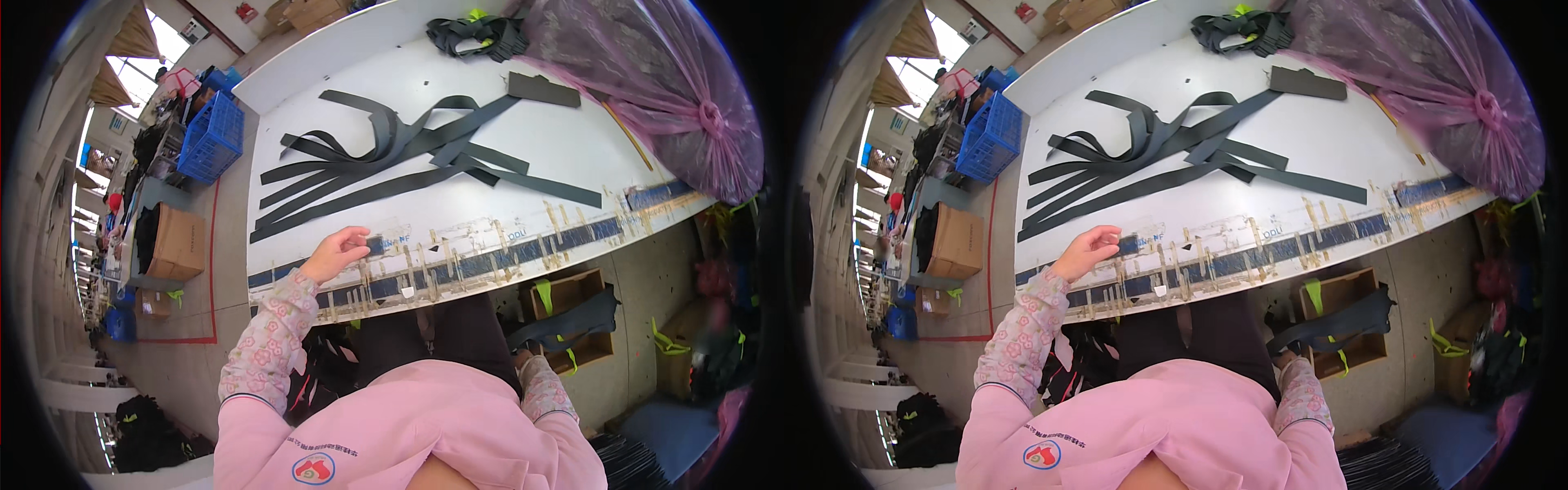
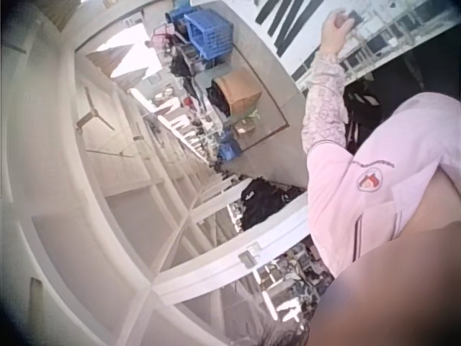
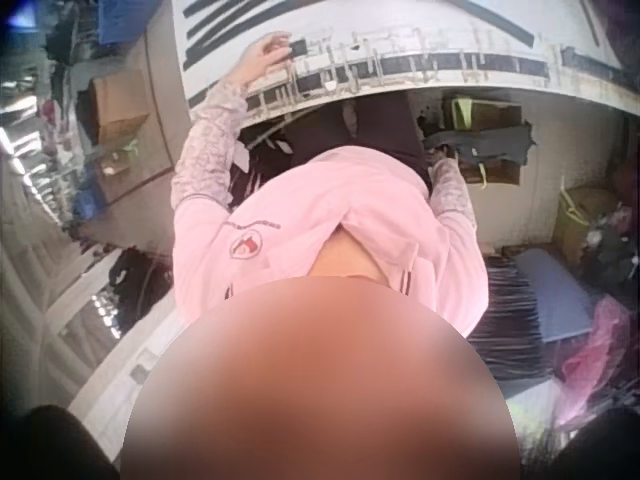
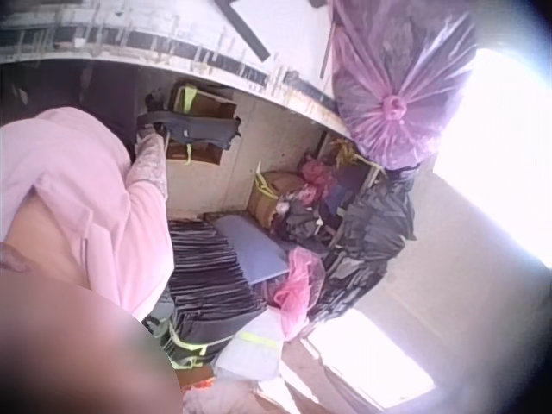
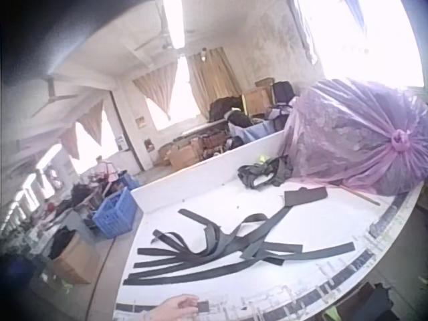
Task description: The recorder is picking up, organizing, and stacking a large number of black fabric straps on a workbench.
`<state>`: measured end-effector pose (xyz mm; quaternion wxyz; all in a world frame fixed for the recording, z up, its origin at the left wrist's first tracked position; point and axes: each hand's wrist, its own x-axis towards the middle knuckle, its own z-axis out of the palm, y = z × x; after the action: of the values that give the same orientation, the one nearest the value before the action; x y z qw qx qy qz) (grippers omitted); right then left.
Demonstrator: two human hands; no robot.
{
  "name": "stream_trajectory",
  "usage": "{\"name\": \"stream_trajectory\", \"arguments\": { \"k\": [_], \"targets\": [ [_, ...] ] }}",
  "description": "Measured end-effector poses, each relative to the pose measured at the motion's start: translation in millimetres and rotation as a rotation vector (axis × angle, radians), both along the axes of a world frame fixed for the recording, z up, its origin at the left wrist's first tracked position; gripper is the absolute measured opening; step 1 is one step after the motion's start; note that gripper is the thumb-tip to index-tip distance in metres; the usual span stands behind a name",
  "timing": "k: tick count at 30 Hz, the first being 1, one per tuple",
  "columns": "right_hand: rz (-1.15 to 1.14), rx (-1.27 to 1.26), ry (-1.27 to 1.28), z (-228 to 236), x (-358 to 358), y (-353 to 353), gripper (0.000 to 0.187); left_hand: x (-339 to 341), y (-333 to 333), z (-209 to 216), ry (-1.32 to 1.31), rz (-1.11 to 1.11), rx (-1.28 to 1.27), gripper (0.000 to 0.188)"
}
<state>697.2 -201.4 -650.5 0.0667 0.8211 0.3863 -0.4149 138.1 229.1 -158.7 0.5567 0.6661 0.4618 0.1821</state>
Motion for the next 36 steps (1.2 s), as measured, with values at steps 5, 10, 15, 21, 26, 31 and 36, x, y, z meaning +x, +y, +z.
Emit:
{"name": "stream_trajectory", "arguments": {
  "k": [5,10,15,21,26,31,36],
  "targets": [
    [-0.126,0.035,0.425,101,-194,128,0.05,-52,55,32,0.819,-0.019,0.699,0.096],
    [-0.625,0.217,0.579,132,-119,118,0.034,-8,152,7,1.103,-0.129,0.624,0.124],
    [-0.485,0.197,0.453,160,-116,116,0.026,-22,183,-9,1.117,-0.217,0.628,0.102],
    [-0.628,0.099,0.39,158,-112,95,0.019,-16,207,-7,0.863,-0.209,0.638,0.046],
    [-0.566,0.04,0.327,162,-126,105,0.02,6,218,51,0.368,-0.254,0.439,0.033],
    [-0.49,0.153,0.443,140,-127,115,0.023,11,217,-6,0.614,-0.449,0.454,0.043],
    [-0.5,0.174,0.43,148,-137,131,0.021,-10,218,-43,0.746,-0.368,0.514,0.039]
  ]
}}
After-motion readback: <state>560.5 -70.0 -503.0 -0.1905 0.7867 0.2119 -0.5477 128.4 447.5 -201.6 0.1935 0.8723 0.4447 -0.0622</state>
